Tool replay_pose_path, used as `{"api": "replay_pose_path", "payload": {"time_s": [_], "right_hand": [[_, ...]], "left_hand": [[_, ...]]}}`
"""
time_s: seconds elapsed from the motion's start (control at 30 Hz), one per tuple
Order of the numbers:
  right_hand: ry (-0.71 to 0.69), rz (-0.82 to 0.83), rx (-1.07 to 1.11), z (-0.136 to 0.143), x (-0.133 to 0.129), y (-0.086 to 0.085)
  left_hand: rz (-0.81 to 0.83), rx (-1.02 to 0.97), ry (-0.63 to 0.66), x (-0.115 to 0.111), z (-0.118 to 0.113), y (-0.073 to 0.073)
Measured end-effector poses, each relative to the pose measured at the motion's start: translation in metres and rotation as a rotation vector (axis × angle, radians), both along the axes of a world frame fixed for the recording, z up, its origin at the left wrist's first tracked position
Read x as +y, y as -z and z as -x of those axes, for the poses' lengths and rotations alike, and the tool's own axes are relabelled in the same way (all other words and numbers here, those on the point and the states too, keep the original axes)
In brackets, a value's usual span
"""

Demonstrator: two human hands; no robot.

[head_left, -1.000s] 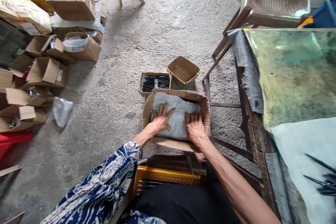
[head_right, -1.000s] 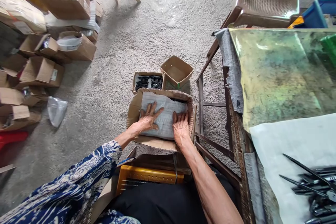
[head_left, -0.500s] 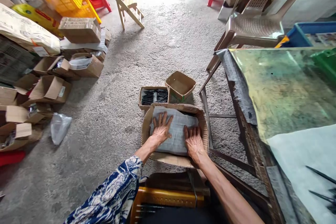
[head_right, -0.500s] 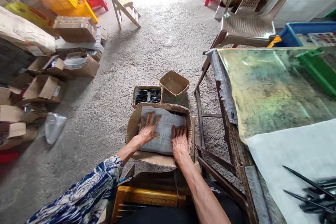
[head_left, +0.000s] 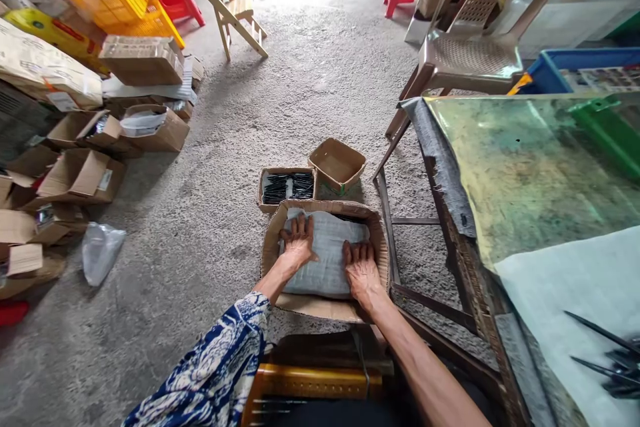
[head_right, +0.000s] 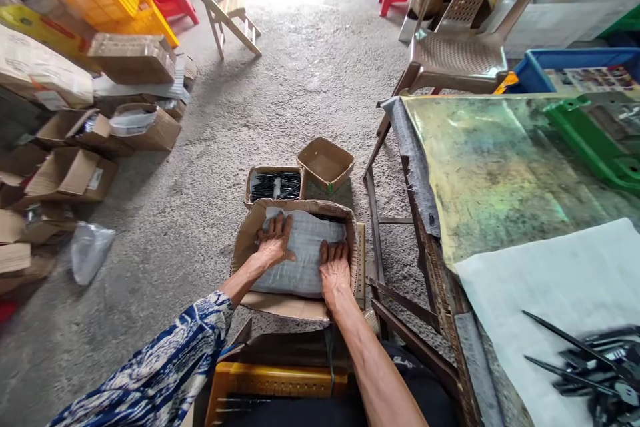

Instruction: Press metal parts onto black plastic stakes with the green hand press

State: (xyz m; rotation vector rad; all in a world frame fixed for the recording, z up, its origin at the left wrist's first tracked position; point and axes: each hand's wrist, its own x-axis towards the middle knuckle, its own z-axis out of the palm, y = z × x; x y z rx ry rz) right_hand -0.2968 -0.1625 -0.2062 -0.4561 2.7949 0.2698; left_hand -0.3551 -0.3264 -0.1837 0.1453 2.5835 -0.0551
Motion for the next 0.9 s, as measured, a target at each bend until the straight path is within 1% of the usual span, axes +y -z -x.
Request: {"api": "replay_pose_path", "payload": {"time_s": [0.07,0.13,0.23,0.33,0.4,0.53,0.67,0.8,0.9], "right_hand": [[0.001,0.021,-0.005,0.001,0.001,-0.001],[0.003,0.037,-0.012,0.003,0.001,-0.002],[0.016,0.034,-0.026,0.004,-0.001,-0.002],[0.033,0.015,-0.039,0.004,-0.002,-0.002],[0.036,0.009,-0.044,0.005,-0.003,-0.003],[0.031,0.013,-0.049,0.006,-0.002,-0.006],[0.053,0.015,-0.041,0.008,-0.007,-0.017],[0.051,0.022,-0.016,0.014,-0.018,-0.030],[0.042,0.030,-0.027,0.021,-0.019,-0.031]], "left_hand": [[-0.016,0.040,-0.024,0.001,0.001,-0.003],[-0.036,0.112,-0.035,0.002,0.001,-0.003],[-0.068,0.169,-0.004,0.002,0.001,0.004],[-0.092,0.152,0.009,0.000,0.000,0.012],[-0.092,0.138,0.006,-0.002,0.001,0.015],[-0.063,0.093,0.008,-0.001,0.004,0.010],[-0.058,0.060,0.014,0.001,0.006,0.004],[-0.083,0.056,0.005,0.003,0.005,0.002],[-0.084,0.011,-0.010,0.004,0.006,0.002]]}}
